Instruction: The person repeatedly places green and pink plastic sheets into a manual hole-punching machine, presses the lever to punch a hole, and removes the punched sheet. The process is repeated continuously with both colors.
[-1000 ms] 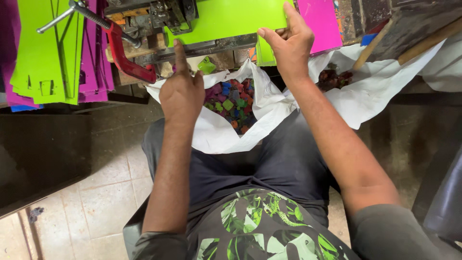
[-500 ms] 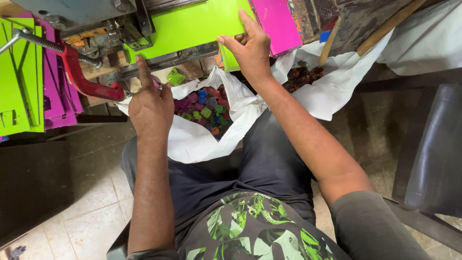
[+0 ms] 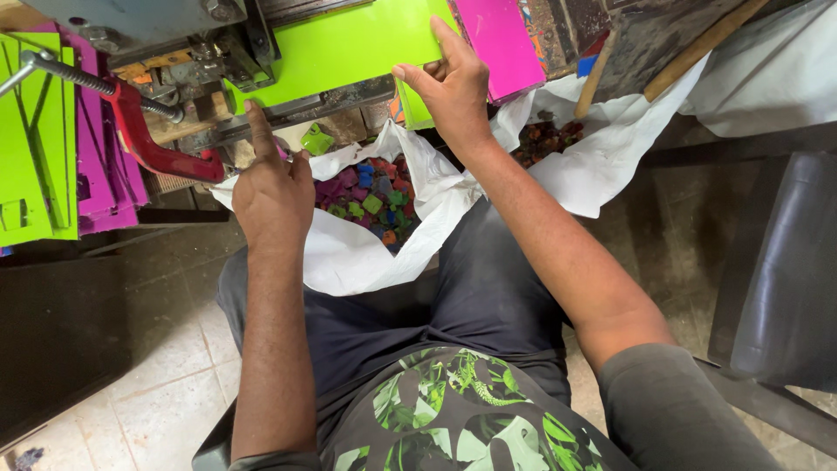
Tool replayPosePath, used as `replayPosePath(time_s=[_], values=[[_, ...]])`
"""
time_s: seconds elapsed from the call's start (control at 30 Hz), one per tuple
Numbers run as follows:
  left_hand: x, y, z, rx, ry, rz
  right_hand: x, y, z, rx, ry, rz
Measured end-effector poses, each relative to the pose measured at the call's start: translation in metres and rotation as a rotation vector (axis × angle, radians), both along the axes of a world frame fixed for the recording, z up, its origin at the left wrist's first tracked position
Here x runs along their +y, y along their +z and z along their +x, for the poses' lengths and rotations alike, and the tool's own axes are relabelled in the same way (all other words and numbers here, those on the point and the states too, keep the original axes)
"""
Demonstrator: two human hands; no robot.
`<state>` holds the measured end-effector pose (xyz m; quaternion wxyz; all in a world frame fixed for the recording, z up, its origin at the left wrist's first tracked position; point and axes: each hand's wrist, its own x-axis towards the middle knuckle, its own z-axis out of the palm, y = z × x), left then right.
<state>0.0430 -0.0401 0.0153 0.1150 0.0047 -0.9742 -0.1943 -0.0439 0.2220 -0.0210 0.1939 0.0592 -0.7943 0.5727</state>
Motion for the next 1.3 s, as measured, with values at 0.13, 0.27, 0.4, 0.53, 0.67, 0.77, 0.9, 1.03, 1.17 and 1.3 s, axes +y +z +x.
replayPosePath(time_s=[0.13,0.27,0.4,0.53,0.67,0.77,0.9,1.03,1.17,1.3], values=[[-0.001,-0.003,0.000,0.039,-0.027,0.043,-0.001,0.000,-0.001,0.005,0.002,-0.034],[-0.004,-0.005,-0.001,0.042,-0.033,0.071,-0.004,0.005,0.001,0.014,0.044,-0.080],[-0.005,-0.008,0.000,0.050,-0.024,0.053,-0.005,0.014,0.005,0.028,0.166,-0.200],[-0.005,-0.009,-0.001,0.074,-0.029,0.042,-0.003,0.021,0.007,-0.013,0.211,-0.245],[-0.005,-0.009,-0.003,0.008,0.001,0.020,-0.001,0.017,0.005,-0.068,0.135,-0.262],[-0.004,-0.008,-0.003,-0.003,0.015,-0.031,0.002,0.011,0.002,-0.053,0.127,-0.262],[-0.004,-0.007,-0.003,0.017,0.009,-0.006,0.005,0.002,-0.003,-0.066,0.111,-0.274],[-0.005,-0.008,-0.004,0.030,0.005,-0.018,0.008,-0.005,-0.006,-0.083,0.130,-0.329],[-0.004,-0.008,-0.005,0.043,0.003,-0.020,0.010,-0.008,-0.009,-0.098,0.136,-0.373],[-0.005,-0.006,-0.004,0.029,0.010,-0.023,0.009,-0.009,-0.010,-0.121,0.146,-0.400]])
